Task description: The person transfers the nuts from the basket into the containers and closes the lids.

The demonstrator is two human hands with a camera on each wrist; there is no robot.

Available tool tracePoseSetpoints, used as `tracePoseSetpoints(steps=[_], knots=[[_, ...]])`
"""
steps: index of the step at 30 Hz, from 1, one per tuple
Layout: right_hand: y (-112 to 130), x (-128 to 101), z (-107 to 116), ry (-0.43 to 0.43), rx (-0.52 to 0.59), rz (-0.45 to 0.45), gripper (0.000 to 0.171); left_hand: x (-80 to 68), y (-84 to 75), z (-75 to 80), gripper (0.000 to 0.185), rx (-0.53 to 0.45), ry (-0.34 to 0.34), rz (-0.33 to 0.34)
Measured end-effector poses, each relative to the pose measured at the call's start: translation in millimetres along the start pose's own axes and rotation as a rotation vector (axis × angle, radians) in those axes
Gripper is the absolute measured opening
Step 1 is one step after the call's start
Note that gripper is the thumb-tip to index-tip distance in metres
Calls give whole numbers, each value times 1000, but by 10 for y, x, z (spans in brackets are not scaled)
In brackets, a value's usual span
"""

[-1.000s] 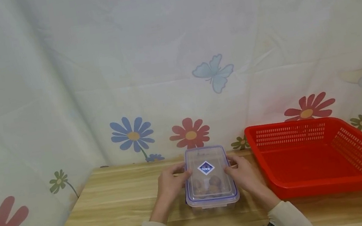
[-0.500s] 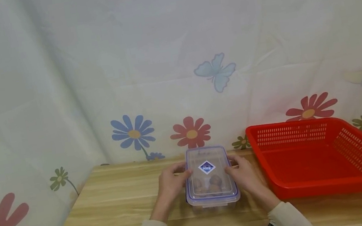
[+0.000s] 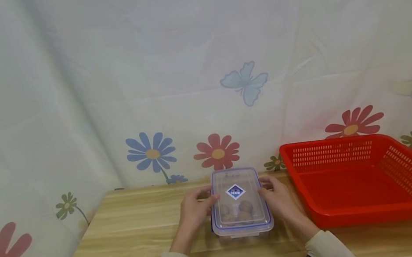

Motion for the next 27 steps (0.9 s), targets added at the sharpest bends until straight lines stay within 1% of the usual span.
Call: tracePoseSetpoints(steps=[7,10,14,18,21,27], knots=[[-46,12,-16,-29,30,43,40,5,35,-5,37,-28,6,1],[-96,9,-26,-42,55,10,42,2,58,-12,38,-50,26,10],[-155,8,-46,-35,84,-47,48,-1,95,-14,45,-50,45,30],[-171,11,-64,-21,93,-54,49,-5,118,-16,56,-41,62,42],[-181,10,-73,-18,92,-55,49,-8,136,-28,63,-51,87,60],[-190,20,-80,-21,100,-68,51,-7,149,-52,68,-86,137,106]])
Point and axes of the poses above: each hand's wrist, its own x-axis towards the middle knuckle, its own z-axis out of the back of the hand, y = z × x, the point moved 6 cm from there along x, towards the middle knuckle, and after that the axes turned 15 degrees about x, right-handed, at the moved point
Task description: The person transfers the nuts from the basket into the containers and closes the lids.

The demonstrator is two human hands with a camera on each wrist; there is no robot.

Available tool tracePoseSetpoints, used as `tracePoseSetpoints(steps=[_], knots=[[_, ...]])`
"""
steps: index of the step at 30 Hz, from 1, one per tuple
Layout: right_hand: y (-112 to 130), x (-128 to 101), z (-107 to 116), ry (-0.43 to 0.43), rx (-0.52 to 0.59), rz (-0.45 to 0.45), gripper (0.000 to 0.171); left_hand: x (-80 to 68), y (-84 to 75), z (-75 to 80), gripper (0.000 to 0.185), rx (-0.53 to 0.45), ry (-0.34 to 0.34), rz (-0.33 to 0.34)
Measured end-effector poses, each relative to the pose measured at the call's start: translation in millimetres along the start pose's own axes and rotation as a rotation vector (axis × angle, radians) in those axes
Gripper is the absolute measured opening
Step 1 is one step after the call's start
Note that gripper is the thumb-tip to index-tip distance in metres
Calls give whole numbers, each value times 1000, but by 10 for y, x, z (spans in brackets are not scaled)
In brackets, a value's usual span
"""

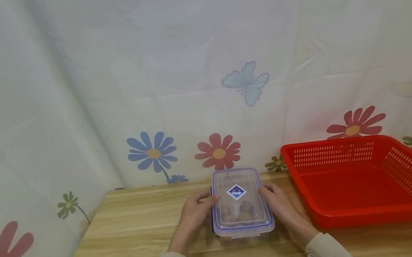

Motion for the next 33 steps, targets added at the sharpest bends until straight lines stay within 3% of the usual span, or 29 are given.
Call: tracePoseSetpoints(steps=[9,19,33], knots=[[26,-2,4,-11,-13,-2,51,-15,-9,34,66,30,-19,-6],[25,-10,14,-23,-29,-39,59,-29,-49,107,63,127,-118,-19],[75,0,66,-39,-80,21,59,-8,-95,86,60,114,-173,-70]])
Point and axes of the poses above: each hand's wrist, its own x-axis towards the middle knuckle, its own z-axis out of the back of the hand, y = z × x, the point moved 6 cm from there along x, towards the middle knuckle, and after that the axes turned 15 degrees about x, right-handed, at the moved point
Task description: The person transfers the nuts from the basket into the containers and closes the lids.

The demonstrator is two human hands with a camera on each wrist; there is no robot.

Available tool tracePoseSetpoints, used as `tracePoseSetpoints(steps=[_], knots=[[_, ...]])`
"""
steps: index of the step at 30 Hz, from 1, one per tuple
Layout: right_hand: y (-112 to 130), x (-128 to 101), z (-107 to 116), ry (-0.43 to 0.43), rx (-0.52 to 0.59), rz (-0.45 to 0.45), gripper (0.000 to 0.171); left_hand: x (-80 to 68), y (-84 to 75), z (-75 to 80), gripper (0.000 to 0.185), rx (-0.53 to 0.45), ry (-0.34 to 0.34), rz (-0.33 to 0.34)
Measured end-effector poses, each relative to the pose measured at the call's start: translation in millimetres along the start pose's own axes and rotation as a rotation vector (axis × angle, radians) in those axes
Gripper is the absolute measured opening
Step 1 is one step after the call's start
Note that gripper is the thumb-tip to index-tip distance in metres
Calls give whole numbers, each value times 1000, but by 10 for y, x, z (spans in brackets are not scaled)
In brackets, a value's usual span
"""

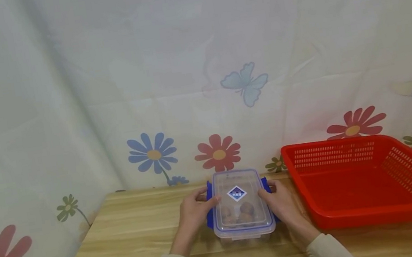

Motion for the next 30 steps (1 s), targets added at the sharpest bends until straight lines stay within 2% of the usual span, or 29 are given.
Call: tracePoseSetpoints(steps=[8,16,23,30], knots=[[-25,-6,6,25,-9,-40,61,-19,-16,3,54,-16,-12,-22],[1,-3,23,12,-23,-22,62,-29,-41,-14,47,-23,-5,-22],[-43,-7,20,23,-25,-52,63,-42,-63,-13,41,31,-84,-78],[-7,3,27,34,-37,-42,63,-22,-120,-16,38,101,-136,-86]])
Point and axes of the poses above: each hand's wrist, its own x-axis towards the middle knuckle, its own z-axis out of the back of the hand, y = z × x, the point moved 6 cm from there along x, towards the middle knuckle, and after that the axes turned 15 degrees about x, right-handed, at the moved point
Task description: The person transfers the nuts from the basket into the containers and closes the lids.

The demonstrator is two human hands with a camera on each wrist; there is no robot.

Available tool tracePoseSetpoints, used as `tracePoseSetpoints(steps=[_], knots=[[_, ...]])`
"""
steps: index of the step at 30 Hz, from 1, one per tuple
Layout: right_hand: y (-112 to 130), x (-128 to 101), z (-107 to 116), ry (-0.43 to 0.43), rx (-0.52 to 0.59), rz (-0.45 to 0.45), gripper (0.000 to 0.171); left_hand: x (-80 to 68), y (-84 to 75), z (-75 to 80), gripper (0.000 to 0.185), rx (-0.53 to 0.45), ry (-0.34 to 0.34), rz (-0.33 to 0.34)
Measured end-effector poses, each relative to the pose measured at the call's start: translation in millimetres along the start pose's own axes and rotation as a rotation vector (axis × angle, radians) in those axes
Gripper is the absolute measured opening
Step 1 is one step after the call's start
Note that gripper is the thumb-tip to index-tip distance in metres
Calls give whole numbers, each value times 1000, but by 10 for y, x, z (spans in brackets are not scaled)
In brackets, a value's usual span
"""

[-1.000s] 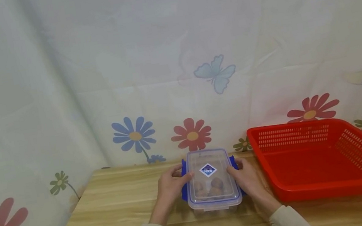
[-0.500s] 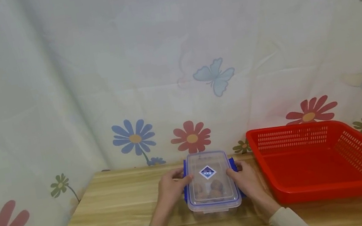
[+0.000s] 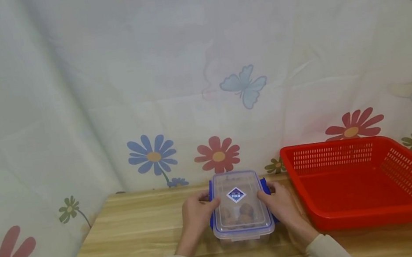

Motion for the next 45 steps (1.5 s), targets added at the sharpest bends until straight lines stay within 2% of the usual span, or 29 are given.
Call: tracePoseSetpoints(steps=[13,22,33,45], knots=[[44,-8,14,-13,-13,69,58,5,-36,5,34,36,0,7],[20,-17,5,11,-30,45,60,1,-56,12,33,62,2,18],[46,-19,4,12,-34,78,59,-11,-100,21,32,54,-13,11],[61,-34,17,20,-7,74,59,-7,-56,6,35,19,22,79]])
Point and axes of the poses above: each hand's wrist, its own x-axis towards the middle knuckle, its own z-axis out of the back of the hand, y = z × x, the point moved 6 cm from there along x, towards the middle knuckle, and after that the axes turned 15 degrees about x, right-handed, at the moved point
